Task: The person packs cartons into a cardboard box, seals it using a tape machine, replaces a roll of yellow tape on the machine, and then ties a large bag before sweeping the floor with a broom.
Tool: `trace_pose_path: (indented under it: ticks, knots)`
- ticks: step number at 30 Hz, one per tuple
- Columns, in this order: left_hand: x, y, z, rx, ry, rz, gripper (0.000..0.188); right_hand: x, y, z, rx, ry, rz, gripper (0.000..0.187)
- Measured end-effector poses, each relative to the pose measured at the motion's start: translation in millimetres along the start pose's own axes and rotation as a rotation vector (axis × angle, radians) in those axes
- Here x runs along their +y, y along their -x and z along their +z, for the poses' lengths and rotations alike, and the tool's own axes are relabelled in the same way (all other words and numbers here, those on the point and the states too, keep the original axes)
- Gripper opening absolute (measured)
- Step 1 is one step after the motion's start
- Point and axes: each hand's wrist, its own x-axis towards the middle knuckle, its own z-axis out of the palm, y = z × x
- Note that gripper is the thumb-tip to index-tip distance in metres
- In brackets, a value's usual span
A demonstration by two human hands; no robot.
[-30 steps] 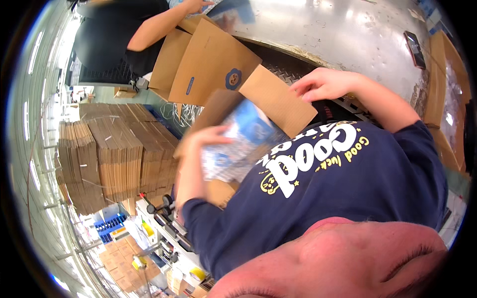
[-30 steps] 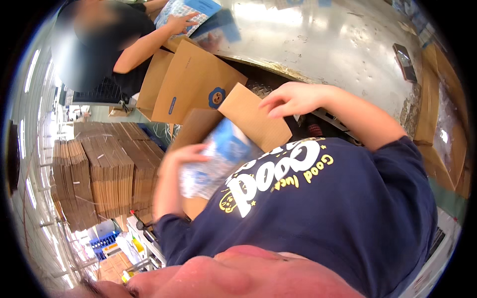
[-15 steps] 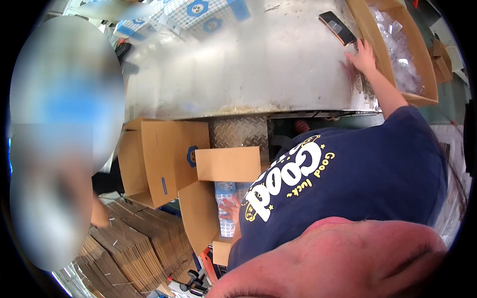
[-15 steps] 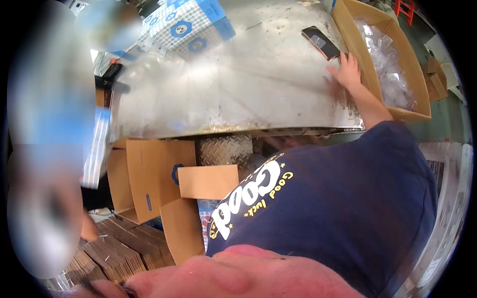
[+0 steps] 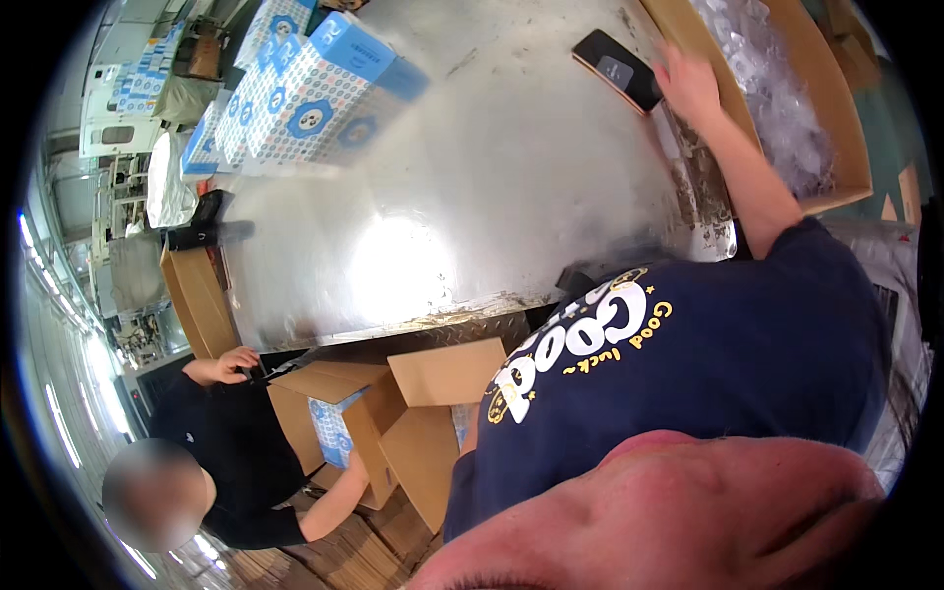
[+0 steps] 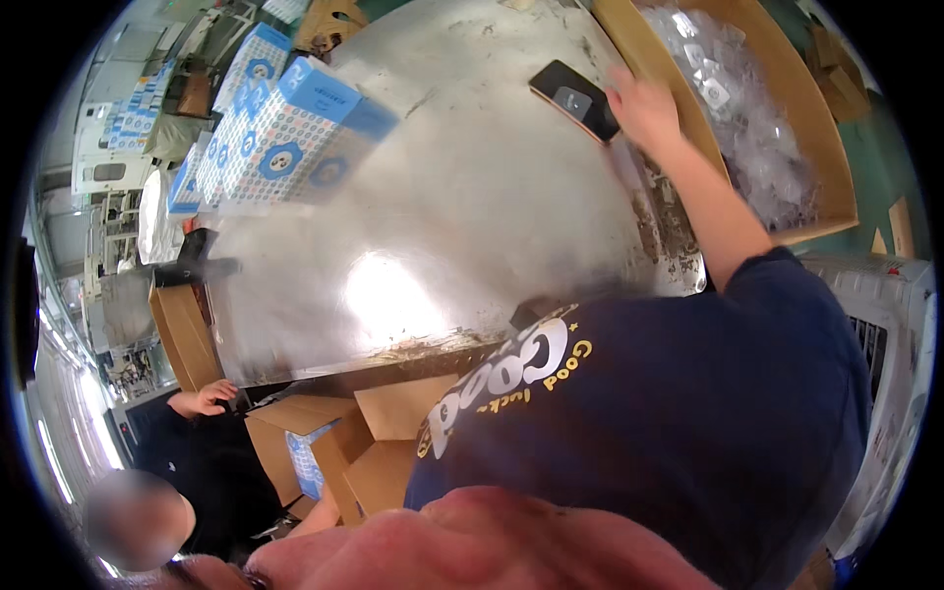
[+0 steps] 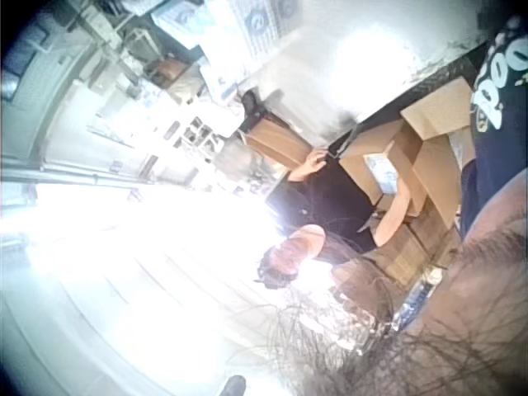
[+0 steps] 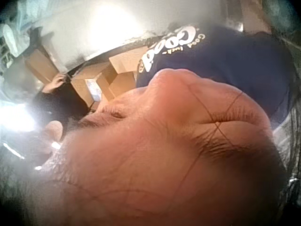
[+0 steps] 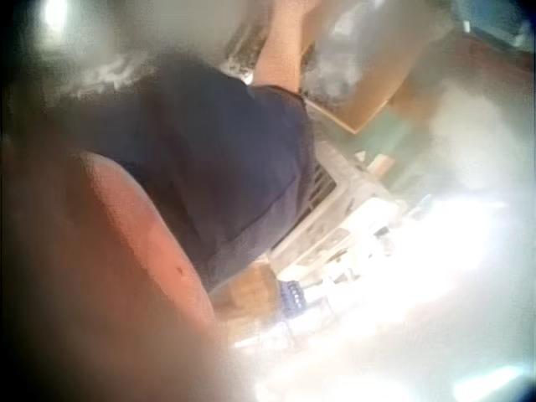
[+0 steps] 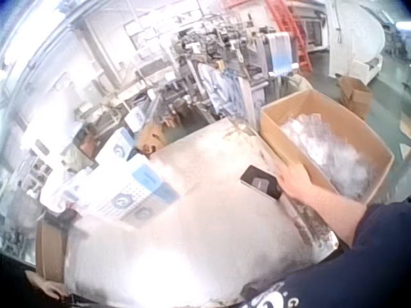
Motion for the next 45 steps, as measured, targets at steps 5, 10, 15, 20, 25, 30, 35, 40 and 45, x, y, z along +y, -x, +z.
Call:
trace_pose_path:
  ticks: [5, 10, 15, 20, 25, 30, 35, 40, 45]
  knots:
    - [54.4, -59.7, -2.9, -0.018, -0.037, 0.195, 0.060, 38.1, -78.6, 47.5, -0.116, 0.107, -0.036, 0.038]
    - [102.0, -118.8, 7.7, 0.003, -0.081, 0.382, 0.055, 57.9, -72.5, 79.6, -0.126, 0.302, -0.153, 0.022]
    - [107.4, -137.8, 15.3, 0.028, -0.170, 0.472, 0.051, 16.0, -84.7, 18.7, -0.133, -0.046, -0.104, 0.024]
    - [114.7, -120.8, 3.2, 0.049, -0.081, 0.264, 0.051, -44.6, -44.1, 33.3, -0.327, 0.027, -0.160, 0.036]
    - [115.1, -107.1, 7.9, 0.036, 0.268, 0.367, 0.046, -27.5, -56.5, 38.3, -0.413, -0.274, -0.052, 0.028]
    - [75.4, -106.4, 35.3, 0.068, 0.160, 0.373, 0.045, -184.7, -40.2, -4.8, -0.781, -1.042, -0.195, 0.028]
    - [92.9, -67.1, 29.8, -0.065, 0.068, 0.249, 0.045, -359.2, 128.2, 16.6, -0.832, -1.345, -1.431, 0.077]
    - [95.1, -50.0, 23.0, -0.090, 0.066, 0.180, 0.045, -339.0, 125.2, -0.8, -1.500, -1.399, -0.782, 0.066]
    - [102.4, -46.4, 21.4, -0.102, 0.072, 0.134, 0.045, -172.0, -75.9, -58.5, -1.059, -1.465, 0.006, 0.027]
